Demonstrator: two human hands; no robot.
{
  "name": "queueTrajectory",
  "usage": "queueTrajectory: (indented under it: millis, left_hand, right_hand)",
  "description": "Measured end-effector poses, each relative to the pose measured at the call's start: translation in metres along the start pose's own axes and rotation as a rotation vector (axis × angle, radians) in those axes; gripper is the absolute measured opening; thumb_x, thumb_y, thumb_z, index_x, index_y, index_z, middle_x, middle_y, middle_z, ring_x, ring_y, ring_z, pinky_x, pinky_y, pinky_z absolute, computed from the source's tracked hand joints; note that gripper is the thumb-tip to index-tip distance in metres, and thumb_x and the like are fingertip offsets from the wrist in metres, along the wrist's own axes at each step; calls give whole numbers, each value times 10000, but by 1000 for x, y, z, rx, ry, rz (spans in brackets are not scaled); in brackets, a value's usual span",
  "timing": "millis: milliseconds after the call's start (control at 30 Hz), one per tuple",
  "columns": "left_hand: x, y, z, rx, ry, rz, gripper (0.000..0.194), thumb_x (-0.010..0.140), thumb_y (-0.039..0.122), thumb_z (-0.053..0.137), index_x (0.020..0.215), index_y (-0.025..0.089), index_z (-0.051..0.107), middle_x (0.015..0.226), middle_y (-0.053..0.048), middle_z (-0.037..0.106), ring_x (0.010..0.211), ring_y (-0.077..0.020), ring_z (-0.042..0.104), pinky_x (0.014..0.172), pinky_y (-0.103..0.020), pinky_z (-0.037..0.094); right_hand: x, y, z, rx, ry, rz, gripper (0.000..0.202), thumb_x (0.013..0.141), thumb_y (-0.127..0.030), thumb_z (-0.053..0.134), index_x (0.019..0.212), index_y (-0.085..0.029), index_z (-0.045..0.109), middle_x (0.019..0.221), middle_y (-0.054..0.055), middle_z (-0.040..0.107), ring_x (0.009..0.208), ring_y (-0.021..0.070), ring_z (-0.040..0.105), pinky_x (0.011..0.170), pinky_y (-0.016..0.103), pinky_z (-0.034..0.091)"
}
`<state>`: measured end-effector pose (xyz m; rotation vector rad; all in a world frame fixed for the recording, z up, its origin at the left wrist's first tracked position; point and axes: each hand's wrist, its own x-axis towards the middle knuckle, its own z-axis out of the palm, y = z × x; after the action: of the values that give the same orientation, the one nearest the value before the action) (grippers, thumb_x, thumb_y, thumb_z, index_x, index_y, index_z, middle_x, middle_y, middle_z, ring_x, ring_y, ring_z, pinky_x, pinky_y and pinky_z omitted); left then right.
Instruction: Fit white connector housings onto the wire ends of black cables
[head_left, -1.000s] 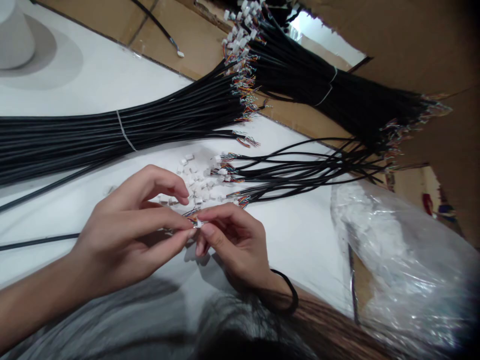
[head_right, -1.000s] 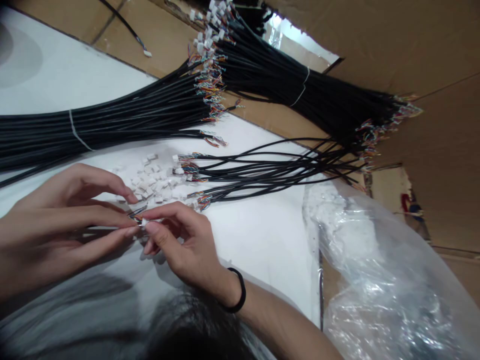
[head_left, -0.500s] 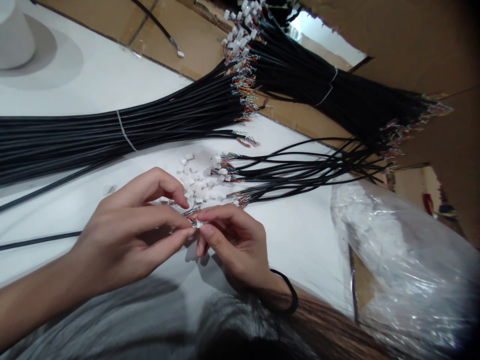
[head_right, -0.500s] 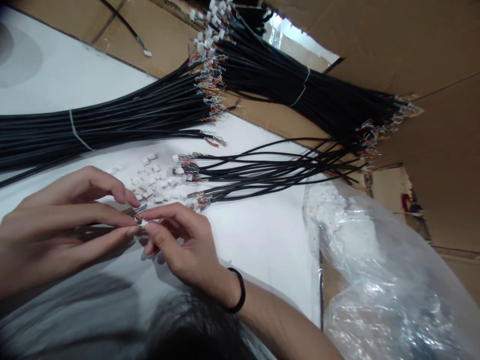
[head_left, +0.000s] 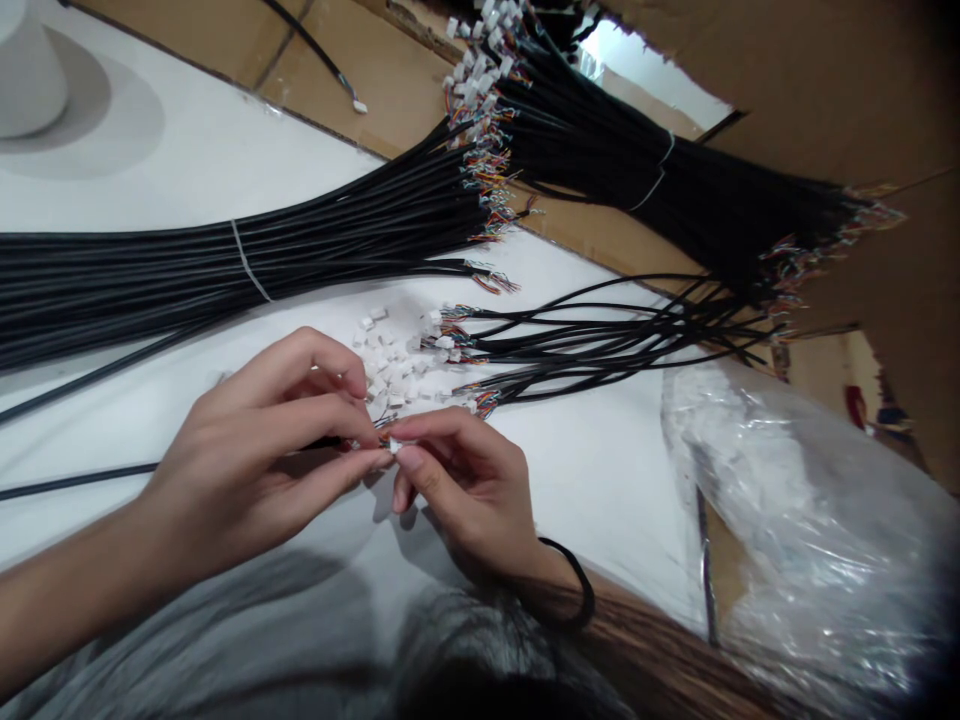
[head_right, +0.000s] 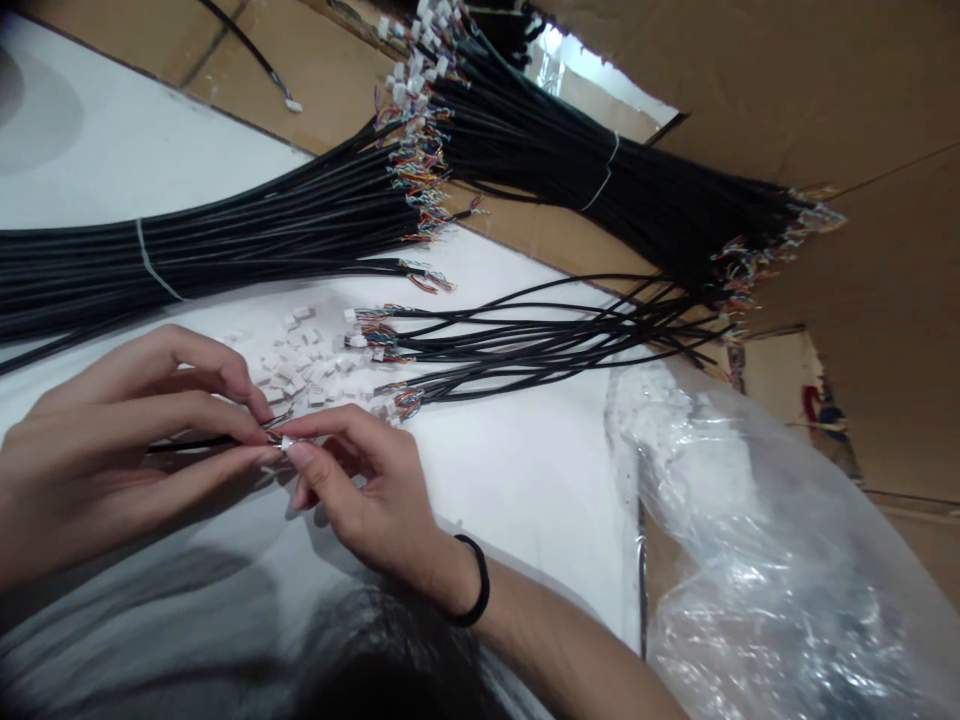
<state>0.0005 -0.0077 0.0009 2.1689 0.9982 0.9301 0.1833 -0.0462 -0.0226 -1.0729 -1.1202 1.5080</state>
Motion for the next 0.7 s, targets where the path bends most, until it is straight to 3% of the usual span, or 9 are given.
queueTrajectory:
  millis: [200,400,700]
  left_hand:
    - [1,0,0,-12,-1,40,139,815,13,636,796,144,680,959,-67,575,825,-98,603,672,-184,507]
    - [-1,-1,1,-30,-28,9,115,858,106,608,805,190,666,958,-30,558,790,-97,600,668,-190,491]
    - [-2,-3,3,-69,-42,-10,123,858,92,597,815,194,652,998,-33,526,895,-118,578,781,-194,507]
  right_hand:
    - [0,0,1,-15,22,14,58,869,-189,663,926,-190,673,651,-31,633,490,75,623,478,177,513]
    - [0,2,1,-28,11,0,60,870,-196,657,928,-191,646,661,-33,622,476,76,614,453,181,497]
    - [-1,2,1,-42,15,5,69,882,-222,650,944,-198,636,641,-33,614,477,89,613,461,199,504]
